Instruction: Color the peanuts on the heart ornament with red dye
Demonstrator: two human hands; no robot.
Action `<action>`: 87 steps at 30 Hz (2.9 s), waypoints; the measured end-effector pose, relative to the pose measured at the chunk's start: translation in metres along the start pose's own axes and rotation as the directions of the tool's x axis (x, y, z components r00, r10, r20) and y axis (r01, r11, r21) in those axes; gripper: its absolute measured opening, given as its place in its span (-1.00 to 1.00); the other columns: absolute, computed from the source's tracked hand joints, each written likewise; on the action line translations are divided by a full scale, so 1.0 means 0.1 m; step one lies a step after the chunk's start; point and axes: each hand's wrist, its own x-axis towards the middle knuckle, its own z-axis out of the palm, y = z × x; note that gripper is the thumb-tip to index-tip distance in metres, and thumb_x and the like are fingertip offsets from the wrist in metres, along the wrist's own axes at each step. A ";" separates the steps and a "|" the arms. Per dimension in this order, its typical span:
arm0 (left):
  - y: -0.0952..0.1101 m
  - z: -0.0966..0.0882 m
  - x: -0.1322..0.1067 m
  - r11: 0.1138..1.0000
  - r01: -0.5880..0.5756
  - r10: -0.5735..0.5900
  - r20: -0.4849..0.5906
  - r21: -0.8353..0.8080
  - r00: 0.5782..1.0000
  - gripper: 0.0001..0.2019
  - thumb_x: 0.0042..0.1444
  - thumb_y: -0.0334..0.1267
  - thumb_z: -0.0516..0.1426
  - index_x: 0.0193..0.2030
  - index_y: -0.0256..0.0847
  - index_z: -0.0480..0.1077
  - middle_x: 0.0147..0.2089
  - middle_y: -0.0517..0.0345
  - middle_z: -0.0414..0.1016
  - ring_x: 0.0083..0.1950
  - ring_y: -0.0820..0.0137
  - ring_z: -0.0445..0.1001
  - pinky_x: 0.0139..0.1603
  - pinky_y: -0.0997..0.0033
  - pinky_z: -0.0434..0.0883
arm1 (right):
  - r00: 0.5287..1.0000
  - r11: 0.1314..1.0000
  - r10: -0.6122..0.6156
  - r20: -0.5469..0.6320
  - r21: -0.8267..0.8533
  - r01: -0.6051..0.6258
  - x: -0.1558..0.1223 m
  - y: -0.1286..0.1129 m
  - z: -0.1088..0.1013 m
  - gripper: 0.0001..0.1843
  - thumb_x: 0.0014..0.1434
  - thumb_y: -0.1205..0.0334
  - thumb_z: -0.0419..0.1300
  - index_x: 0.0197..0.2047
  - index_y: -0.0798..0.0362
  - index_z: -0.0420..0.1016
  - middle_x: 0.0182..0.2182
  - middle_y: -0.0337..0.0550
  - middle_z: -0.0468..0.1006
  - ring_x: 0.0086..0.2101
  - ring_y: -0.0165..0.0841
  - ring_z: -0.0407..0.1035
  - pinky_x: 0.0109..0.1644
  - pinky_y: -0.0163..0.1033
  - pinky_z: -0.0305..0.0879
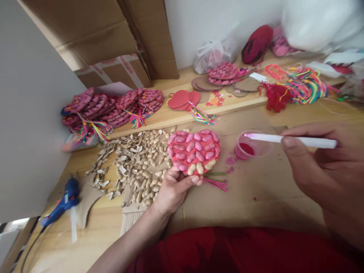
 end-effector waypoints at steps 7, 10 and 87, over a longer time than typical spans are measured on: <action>0.02 0.02 0.01 1.000 0.016 -0.016 -0.058 0.011 0.998 -0.69 -0.19 -0.36 0.53 -0.28 -0.22 0.61 -0.35 0.20 0.65 -0.40 0.53 0.54 -0.32 0.57 0.53 | 0.979 0.981 -0.170 0.115 -0.076 0.179 0.06 0.04 0.06 -0.91 0.24 0.14 0.29 -0.21 -0.05 0.56 -0.34 -0.21 0.62 -0.26 -0.30 0.46 -0.16 -0.14 0.28; 0.01 0.00 0.01 0.999 0.020 -0.018 -0.068 0.031 0.998 -0.71 -0.18 -0.36 0.52 -0.29 -0.21 0.63 -0.36 0.19 0.65 -0.40 0.53 0.53 -0.33 0.57 0.53 | 0.964 0.974 -0.193 0.180 -0.082 0.211 0.06 0.05 0.08 -0.90 0.25 0.12 0.27 -0.22 -0.07 0.56 -0.33 -0.22 0.63 -0.26 -0.27 0.45 -0.09 -0.05 0.26; -0.01 0.05 -0.02 0.997 -0.016 0.017 -0.018 0.074 1.000 -0.69 -0.16 -0.31 0.52 -0.31 -0.22 0.55 -0.38 0.22 0.59 -0.44 0.53 0.48 -0.34 0.51 0.52 | 0.795 0.831 -0.545 0.267 0.297 0.470 -0.18 -0.37 0.10 -0.78 0.18 0.34 0.33 -0.10 -0.04 0.51 -0.29 -0.23 0.70 -0.20 -0.29 0.52 0.01 -0.07 0.42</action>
